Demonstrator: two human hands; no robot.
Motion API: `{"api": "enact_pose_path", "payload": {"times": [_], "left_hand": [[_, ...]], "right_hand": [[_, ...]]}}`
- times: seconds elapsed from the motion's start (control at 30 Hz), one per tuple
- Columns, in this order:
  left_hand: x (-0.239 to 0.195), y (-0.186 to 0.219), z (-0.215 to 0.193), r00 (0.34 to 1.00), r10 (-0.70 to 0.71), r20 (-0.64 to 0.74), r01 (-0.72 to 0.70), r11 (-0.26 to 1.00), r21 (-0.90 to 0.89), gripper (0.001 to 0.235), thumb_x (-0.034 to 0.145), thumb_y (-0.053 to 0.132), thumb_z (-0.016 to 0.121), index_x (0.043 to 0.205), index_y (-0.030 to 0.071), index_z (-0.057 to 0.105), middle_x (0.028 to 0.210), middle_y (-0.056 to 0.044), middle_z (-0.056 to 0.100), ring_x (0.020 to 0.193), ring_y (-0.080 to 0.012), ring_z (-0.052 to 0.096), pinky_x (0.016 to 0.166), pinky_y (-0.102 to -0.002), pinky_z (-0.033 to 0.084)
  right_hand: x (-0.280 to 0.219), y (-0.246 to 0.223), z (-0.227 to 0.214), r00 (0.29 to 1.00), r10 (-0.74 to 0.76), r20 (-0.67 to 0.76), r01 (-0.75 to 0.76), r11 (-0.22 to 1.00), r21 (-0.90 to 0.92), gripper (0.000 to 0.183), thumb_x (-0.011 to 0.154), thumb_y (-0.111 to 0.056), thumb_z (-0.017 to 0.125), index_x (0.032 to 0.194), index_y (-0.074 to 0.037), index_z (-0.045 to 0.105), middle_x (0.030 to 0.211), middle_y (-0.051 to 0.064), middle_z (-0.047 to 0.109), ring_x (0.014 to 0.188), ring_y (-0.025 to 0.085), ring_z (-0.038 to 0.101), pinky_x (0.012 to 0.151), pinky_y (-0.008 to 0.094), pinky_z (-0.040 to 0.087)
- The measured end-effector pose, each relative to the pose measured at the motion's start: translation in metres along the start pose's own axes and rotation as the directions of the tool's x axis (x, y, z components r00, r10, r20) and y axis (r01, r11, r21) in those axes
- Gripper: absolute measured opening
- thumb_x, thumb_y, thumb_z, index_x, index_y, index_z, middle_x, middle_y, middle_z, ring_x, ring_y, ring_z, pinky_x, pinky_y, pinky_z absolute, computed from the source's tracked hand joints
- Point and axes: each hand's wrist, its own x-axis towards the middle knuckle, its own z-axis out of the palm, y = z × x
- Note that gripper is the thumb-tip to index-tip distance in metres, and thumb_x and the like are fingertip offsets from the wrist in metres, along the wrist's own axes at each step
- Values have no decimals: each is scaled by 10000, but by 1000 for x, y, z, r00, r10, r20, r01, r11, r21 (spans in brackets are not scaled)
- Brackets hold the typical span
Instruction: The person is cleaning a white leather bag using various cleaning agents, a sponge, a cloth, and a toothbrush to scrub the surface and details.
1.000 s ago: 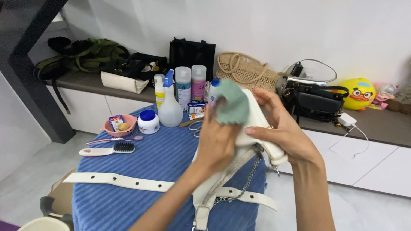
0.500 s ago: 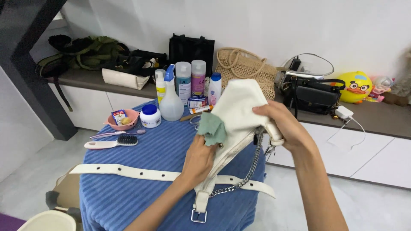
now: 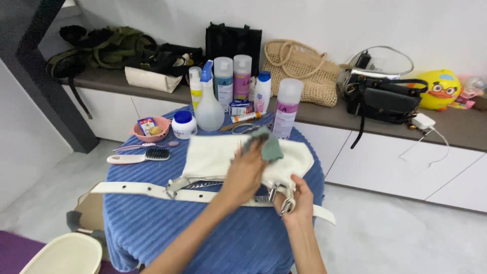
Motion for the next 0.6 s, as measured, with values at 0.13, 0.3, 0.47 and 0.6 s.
{"api": "enact_pose_path", "payload": {"times": [0.13, 0.3, 0.47, 0.6], "left_hand": [[-51, 41, 11, 984, 15, 177, 18, 983, -181, 168, 842, -10, 477, 796, 57, 624, 817, -207, 705, 772, -418, 673, 674, -532, 484], [-87, 39, 21, 953, 192, 234, -117, 947, -300, 157, 942, 44, 500, 979, 72, 649, 1134, -191, 679, 1030, -455, 608, 883, -571, 448], [-90, 28, 19, 974, -35, 222, 39, 999, -14, 623, 797, -67, 460, 1368, 112, 635, 1360, -333, 534, 1392, -555, 371, 985, -655, 424], [-89, 68, 11, 962, 69, 266, 62, 888, -456, 317, 1072, 174, 361, 1251, 85, 608, 1282, -189, 629, 1047, -447, 558, 806, -560, 470]], "right_hand": [[30, 5, -67, 990, -21, 142, 65, 946, -316, 155, 897, -304, 641, 889, -149, 630, 673, 22, 613, 474, 156, 531, 366, 260, 367], [-24, 0, -55, 993, -98, 59, 115, 852, -511, 391, 961, -391, 588, 1220, -104, 645, 1124, 73, 657, 994, 227, 596, 856, 348, 459], [-35, 1, -53, 996, -59, 73, 86, 872, -482, 399, 969, -314, 558, 1308, -105, 584, 1216, 97, 679, 1018, 270, 627, 826, 451, 518], [-37, -2, -57, 995, -26, 100, 73, 866, -495, 708, 990, -561, 379, 1383, -8, 582, 1256, 196, 661, 1120, 309, 616, 974, 388, 465]]}}
